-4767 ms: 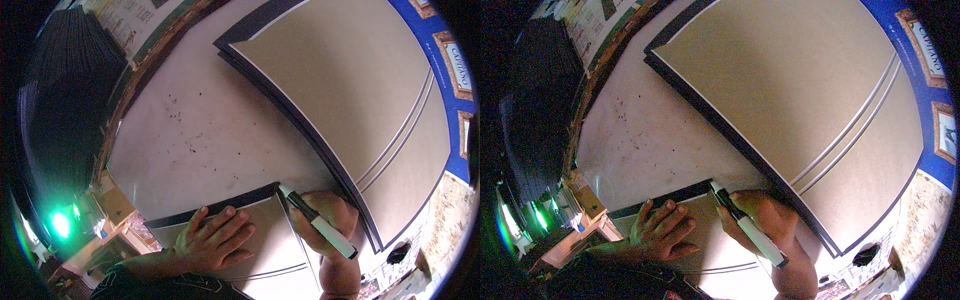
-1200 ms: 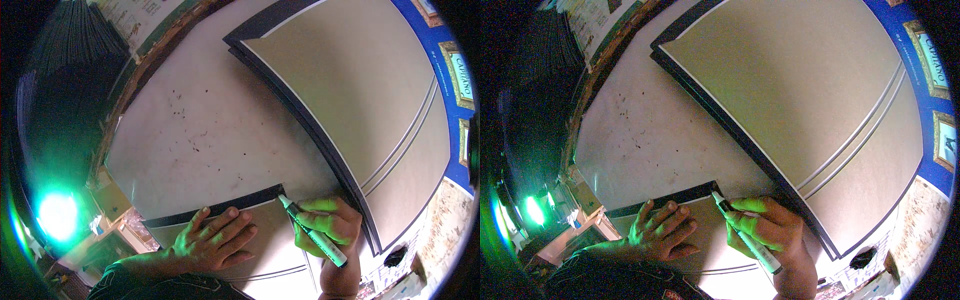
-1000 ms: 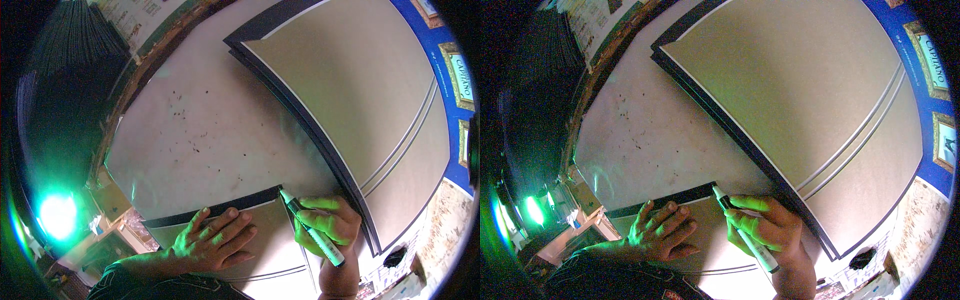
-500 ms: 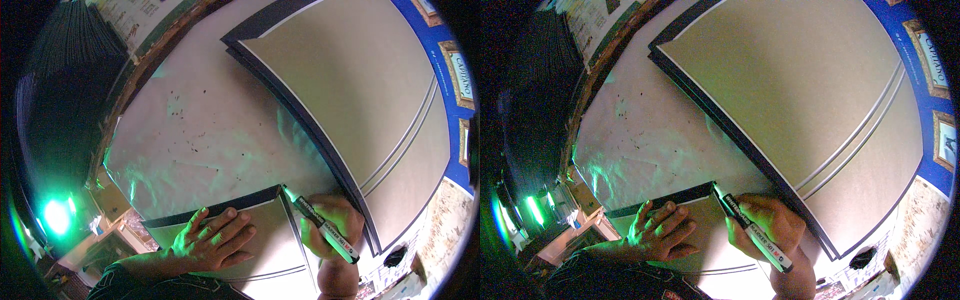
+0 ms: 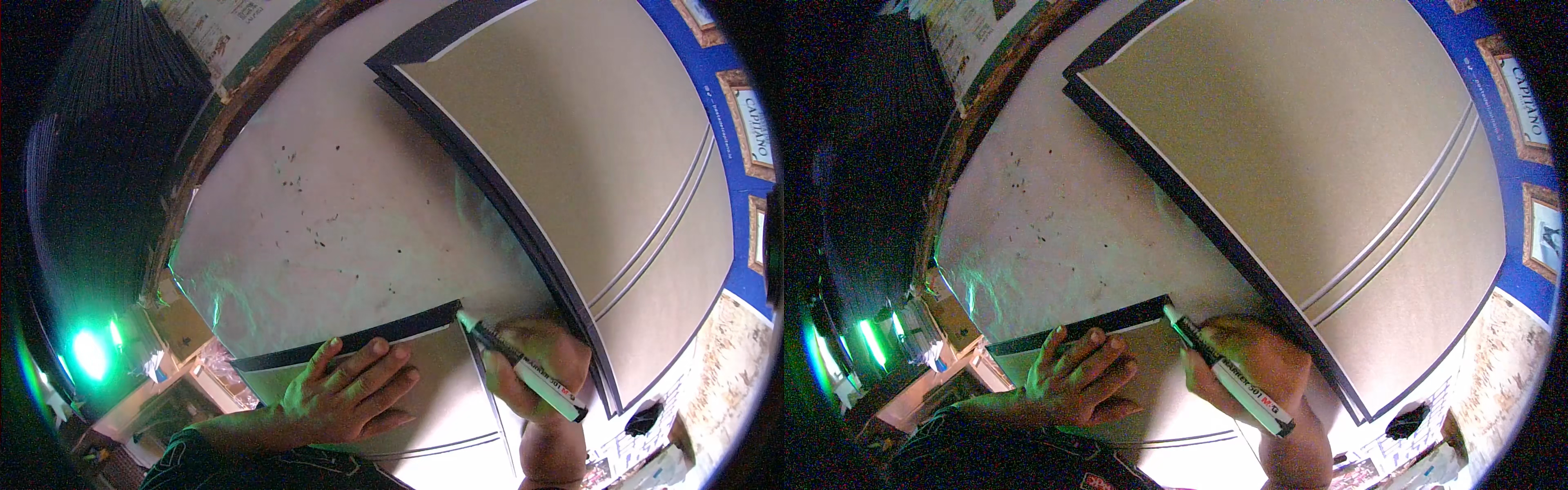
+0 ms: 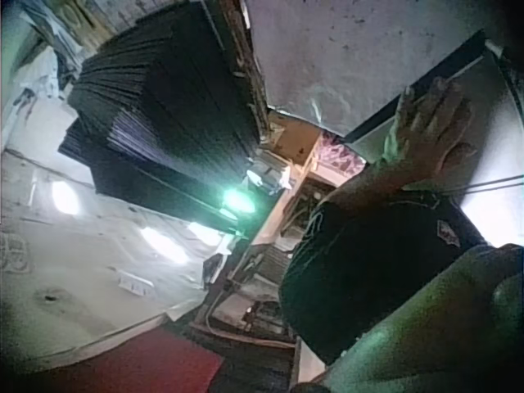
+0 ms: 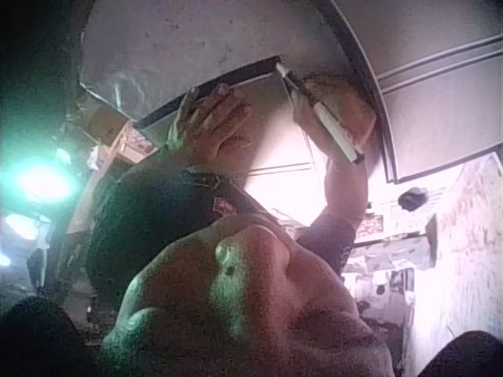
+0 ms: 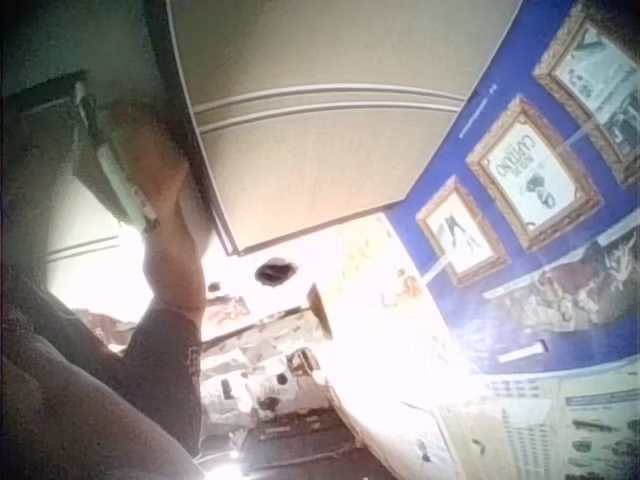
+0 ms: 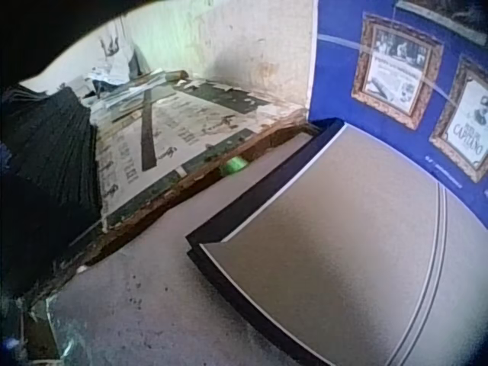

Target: The person marks the edges of several folder covers with a pen, turning the folders over and opening them to mark specific points on the interior and spine.

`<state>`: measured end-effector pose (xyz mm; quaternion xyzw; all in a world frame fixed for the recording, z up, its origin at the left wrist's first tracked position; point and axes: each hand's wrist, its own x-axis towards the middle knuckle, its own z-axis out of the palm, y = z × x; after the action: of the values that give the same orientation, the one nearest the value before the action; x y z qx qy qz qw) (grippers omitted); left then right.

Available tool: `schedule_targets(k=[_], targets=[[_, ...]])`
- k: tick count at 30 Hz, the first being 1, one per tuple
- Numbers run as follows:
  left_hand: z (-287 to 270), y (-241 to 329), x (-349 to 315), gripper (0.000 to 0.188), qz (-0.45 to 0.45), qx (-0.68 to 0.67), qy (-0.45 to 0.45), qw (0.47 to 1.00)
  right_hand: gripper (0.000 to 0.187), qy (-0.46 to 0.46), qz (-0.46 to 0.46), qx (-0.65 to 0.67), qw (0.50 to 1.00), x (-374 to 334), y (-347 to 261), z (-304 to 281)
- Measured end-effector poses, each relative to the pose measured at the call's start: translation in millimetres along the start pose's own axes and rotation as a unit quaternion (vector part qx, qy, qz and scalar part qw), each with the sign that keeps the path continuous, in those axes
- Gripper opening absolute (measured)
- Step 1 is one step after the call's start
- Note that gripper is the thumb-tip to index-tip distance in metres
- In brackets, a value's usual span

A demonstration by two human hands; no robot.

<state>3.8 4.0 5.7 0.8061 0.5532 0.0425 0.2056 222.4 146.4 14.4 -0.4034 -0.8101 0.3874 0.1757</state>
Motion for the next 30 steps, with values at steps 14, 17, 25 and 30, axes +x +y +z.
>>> schedule_targets(k=[14, 17, 25, 30], targets=[[0.9, -0.1, -0.2, 0.059, 0.006, 0.011, 0.006, 1.000, 0.021, 0.118, -0.014, 0.044, 0.992, -1.8, 3.8, 11.0], [1.1, -0.8, 0.3, 0.059, 0.010, 0.007, 0.005, 1.000, 0.022, 0.055, -0.021, 0.006, 0.998, -0.2, 0.2, 3.2], [-0.8, -0.9, -0.1, 0.060, 0.009, 0.007, -0.007, 1.000, 0.024, 0.154, -0.015, 0.028, 0.988, -6.9, 7.6, 14.6], [1.3, -0.6, -1.4, 0.060, 0.009, 0.001, -0.014, 1.000, 0.022, 0.088, -0.008, 0.006, 0.996, -10.9, 7.5, 9.3]])
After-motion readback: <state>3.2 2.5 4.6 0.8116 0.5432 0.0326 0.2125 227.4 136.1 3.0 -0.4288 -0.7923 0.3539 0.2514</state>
